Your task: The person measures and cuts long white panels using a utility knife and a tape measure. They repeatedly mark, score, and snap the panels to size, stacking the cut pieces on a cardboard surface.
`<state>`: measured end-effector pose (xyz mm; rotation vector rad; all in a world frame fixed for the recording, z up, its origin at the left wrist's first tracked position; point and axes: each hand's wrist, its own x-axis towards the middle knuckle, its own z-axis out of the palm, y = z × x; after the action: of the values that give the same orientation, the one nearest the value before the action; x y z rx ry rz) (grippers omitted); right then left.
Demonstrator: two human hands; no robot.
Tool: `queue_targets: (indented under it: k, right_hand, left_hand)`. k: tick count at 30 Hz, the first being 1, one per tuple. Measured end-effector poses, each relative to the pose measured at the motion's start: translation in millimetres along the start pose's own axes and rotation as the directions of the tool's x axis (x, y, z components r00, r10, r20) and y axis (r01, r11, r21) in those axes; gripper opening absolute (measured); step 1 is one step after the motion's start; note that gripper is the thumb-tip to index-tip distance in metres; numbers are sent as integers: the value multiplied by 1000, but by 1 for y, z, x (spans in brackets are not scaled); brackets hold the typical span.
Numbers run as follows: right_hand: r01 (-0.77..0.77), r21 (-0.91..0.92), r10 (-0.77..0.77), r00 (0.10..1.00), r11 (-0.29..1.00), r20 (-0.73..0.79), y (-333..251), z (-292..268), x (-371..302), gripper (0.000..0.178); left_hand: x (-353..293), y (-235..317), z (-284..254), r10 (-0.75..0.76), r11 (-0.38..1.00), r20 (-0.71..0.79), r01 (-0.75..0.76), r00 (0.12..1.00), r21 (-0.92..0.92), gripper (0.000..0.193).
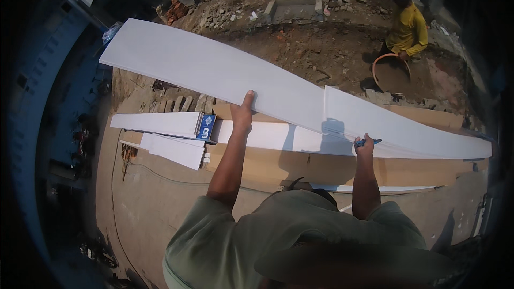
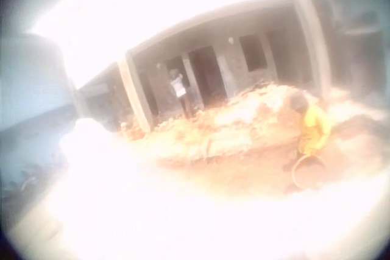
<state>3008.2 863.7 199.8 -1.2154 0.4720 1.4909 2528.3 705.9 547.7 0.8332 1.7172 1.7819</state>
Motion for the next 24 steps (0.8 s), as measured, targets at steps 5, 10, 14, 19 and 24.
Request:
queue_targets:
  k: [5,10,14,19,24]
  right_hand:
    - [-34,11,32,982,999,185,20,-20,-3,32]
    - [169,6,-169,983,986,76,58,-38,-17,43]
    - [192,-58,-191,981,980,19,61,-56,-14,40]
    - [133,-115,-129,991,985,39,82,-107,-9,30]
    - [310,-256,-327,945,915,-27,79,-139,-24,25]
  left_hand:
    - [-37,60,41,130,991,-15,-129,991,27,58]
    - [-36,118,39,204,979,116,-202,972,-24,60]
    - [-37,145,-45,209,974,-40,-205,977,102,54]
    - [-83,103,-145,203,940,-291,-104,935,324,51]
    - [-89,3,-231,11,998,-489,20,872,57,49]
